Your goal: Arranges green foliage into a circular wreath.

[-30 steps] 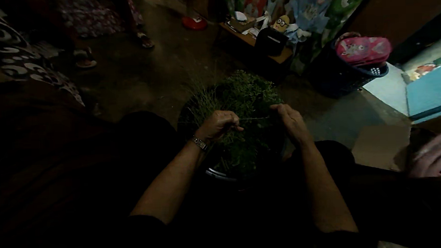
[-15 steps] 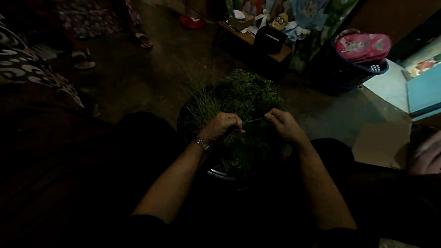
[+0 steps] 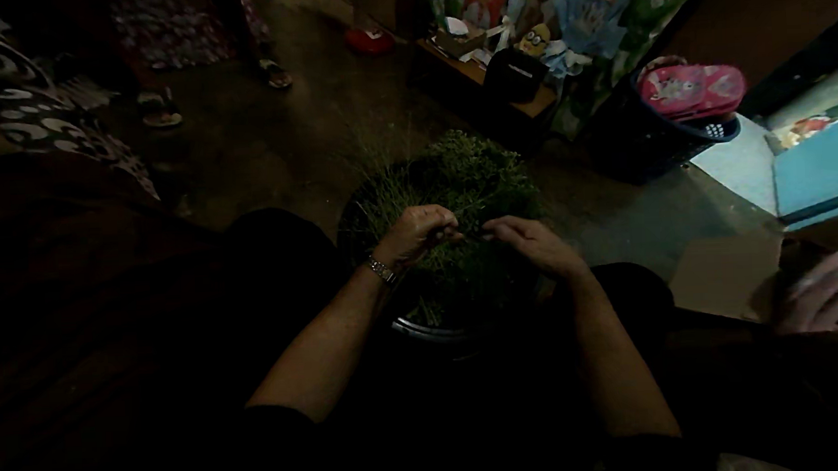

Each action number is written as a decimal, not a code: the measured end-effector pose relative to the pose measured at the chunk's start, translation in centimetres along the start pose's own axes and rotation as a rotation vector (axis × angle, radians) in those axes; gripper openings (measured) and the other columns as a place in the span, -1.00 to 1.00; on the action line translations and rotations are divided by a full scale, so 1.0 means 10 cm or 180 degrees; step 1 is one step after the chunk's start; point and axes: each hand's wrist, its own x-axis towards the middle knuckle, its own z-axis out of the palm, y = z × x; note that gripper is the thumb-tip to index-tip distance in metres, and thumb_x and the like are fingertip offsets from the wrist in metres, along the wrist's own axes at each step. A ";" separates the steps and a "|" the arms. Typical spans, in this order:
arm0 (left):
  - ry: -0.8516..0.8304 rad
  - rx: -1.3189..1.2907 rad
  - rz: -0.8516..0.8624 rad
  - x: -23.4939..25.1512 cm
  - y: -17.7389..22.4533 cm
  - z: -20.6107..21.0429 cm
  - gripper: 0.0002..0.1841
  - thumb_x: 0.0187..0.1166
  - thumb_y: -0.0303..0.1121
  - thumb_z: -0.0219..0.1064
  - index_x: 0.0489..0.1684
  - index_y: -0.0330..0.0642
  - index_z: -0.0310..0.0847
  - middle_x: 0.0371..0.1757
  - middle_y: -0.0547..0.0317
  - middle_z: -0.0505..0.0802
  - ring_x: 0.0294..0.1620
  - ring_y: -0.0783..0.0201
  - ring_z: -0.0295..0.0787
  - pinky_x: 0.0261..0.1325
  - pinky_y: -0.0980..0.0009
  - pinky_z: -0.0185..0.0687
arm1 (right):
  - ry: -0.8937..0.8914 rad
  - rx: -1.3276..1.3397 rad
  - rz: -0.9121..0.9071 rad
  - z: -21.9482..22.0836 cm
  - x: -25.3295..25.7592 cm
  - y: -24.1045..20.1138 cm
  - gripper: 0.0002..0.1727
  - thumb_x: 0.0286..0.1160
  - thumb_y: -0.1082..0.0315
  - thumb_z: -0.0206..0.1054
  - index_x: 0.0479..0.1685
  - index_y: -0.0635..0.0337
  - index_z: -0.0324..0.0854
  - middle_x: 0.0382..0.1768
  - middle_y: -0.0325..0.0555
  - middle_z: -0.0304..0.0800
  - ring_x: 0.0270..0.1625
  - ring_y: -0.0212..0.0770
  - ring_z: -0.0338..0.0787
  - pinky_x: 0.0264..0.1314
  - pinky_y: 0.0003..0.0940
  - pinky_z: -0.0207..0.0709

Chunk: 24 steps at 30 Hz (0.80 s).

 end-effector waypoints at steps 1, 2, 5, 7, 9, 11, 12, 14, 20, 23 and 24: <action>0.0012 -0.0017 0.0004 0.00 0.00 0.00 -0.71 0.73 -0.47 0.05 -0.37 -0.14 0.68 -0.51 0.37 0.69 -0.47 0.48 0.62 -0.15 0.48 0.72 | -0.0151 0.0014 -0.0096 0.03 0.01 -0.01 -0.62 0.82 0.19 0.16 0.35 0.26 0.64 0.14 -0.03 0.80 0.14 -0.29 0.78 0.27 -0.28 0.64; 0.0030 -0.0030 0.0003 0.00 0.00 0.00 -0.70 0.75 -0.48 0.04 -0.35 -0.16 0.69 -0.49 0.36 0.71 -0.42 0.45 0.68 -0.08 0.43 0.76 | -0.0200 0.0035 -0.0174 0.06 0.01 -0.01 -0.68 0.78 0.25 0.21 0.28 0.25 0.66 0.03 -0.09 0.81 0.01 -0.39 0.77 0.16 -0.40 0.65; 0.0063 0.0317 -0.0014 0.00 0.01 -0.02 -0.75 0.75 -0.51 0.10 -0.27 -0.23 0.72 -0.39 0.29 0.79 -0.34 0.44 0.74 -0.07 0.47 0.75 | -0.0020 0.0073 -0.0081 0.09 0.03 -0.01 -0.80 0.76 0.35 0.23 0.03 0.27 0.71 -0.24 -0.18 0.79 -0.26 -0.47 0.72 -0.10 -0.52 0.63; -0.0078 0.1182 0.0049 0.00 0.04 -0.06 -0.80 0.74 -0.51 0.16 -0.11 -0.32 0.75 -0.26 0.21 0.83 -0.32 0.47 0.69 -0.14 0.54 0.64 | 0.0084 -0.0171 0.0029 0.09 0.03 -0.04 -0.81 0.77 0.34 0.24 -0.01 0.27 0.71 -0.28 -0.17 0.75 -0.30 -0.45 0.68 -0.13 -0.48 0.60; -0.0316 0.1826 0.0145 0.01 0.04 -0.08 -0.82 0.68 -0.53 0.24 0.01 -0.36 0.75 -0.08 0.08 0.86 -0.17 0.38 0.77 0.03 0.41 0.72 | 0.0155 -0.0643 -0.0016 0.10 0.02 -0.05 -0.78 0.78 0.32 0.23 0.03 0.29 0.72 -0.20 -0.03 0.80 -0.19 -0.27 0.75 0.01 -0.27 0.65; -0.0442 0.2181 0.0149 0.00 0.01 -0.04 -0.80 0.63 -0.52 0.33 0.11 -0.34 0.74 -0.04 0.01 0.85 -0.12 0.32 0.76 0.04 0.35 0.70 | 0.0078 -0.1055 -0.0104 0.12 0.02 -0.06 -0.73 0.78 0.34 0.21 0.13 0.35 0.73 0.00 0.17 0.84 0.06 0.02 0.84 0.27 0.00 0.64; -0.0509 0.2292 0.0144 0.01 0.00 -0.01 -0.76 0.60 -0.51 0.35 0.16 -0.36 0.72 -0.01 -0.02 0.83 -0.06 0.29 0.76 0.11 0.32 0.69 | 0.0013 -0.1178 -0.0117 0.13 0.03 -0.06 -0.70 0.78 0.32 0.21 0.17 0.37 0.72 0.08 0.21 0.83 0.15 0.08 0.83 0.35 0.05 0.61; -0.0679 0.2516 0.0069 0.02 0.00 0.02 -0.74 0.63 -0.42 0.37 0.15 -0.38 0.73 0.00 -0.05 0.84 -0.01 0.30 0.77 0.19 0.32 0.67 | -0.0087 -0.1304 -0.0202 0.18 0.05 -0.04 -0.67 0.79 0.32 0.18 0.21 0.39 0.71 0.17 0.24 0.80 0.25 0.12 0.80 0.45 0.07 0.55; -0.0946 0.2718 -0.0178 0.02 0.03 0.02 -0.71 0.76 -0.33 0.25 0.12 -0.41 0.76 -0.05 -0.06 0.87 -0.11 0.37 0.78 0.16 0.41 0.67 | -0.0191 -0.1387 -0.0262 0.23 0.08 -0.07 -0.66 0.78 0.32 0.17 0.22 0.41 0.70 0.20 0.27 0.78 0.30 0.16 0.77 0.48 0.08 0.51; -0.0913 0.2606 -0.0214 0.02 0.04 0.03 -0.74 0.74 -0.36 0.27 0.09 -0.40 0.76 -0.10 0.01 0.88 -0.17 0.45 0.78 0.11 0.47 0.69 | -0.0040 -0.1212 -0.0291 0.22 0.08 -0.05 -0.67 0.74 0.30 0.23 0.17 0.40 0.71 0.09 0.23 0.82 0.19 0.11 0.82 0.39 0.08 0.58; -0.0925 0.2596 -0.0180 0.02 0.04 0.02 -0.74 0.74 -0.37 0.26 0.05 -0.41 0.76 -0.13 0.03 0.86 -0.19 0.46 0.75 0.09 0.48 0.67 | -0.0007 -0.1194 -0.0308 0.21 0.08 -0.06 -0.67 0.74 0.29 0.24 0.16 0.39 0.71 0.08 0.22 0.83 0.18 0.11 0.82 0.38 0.07 0.58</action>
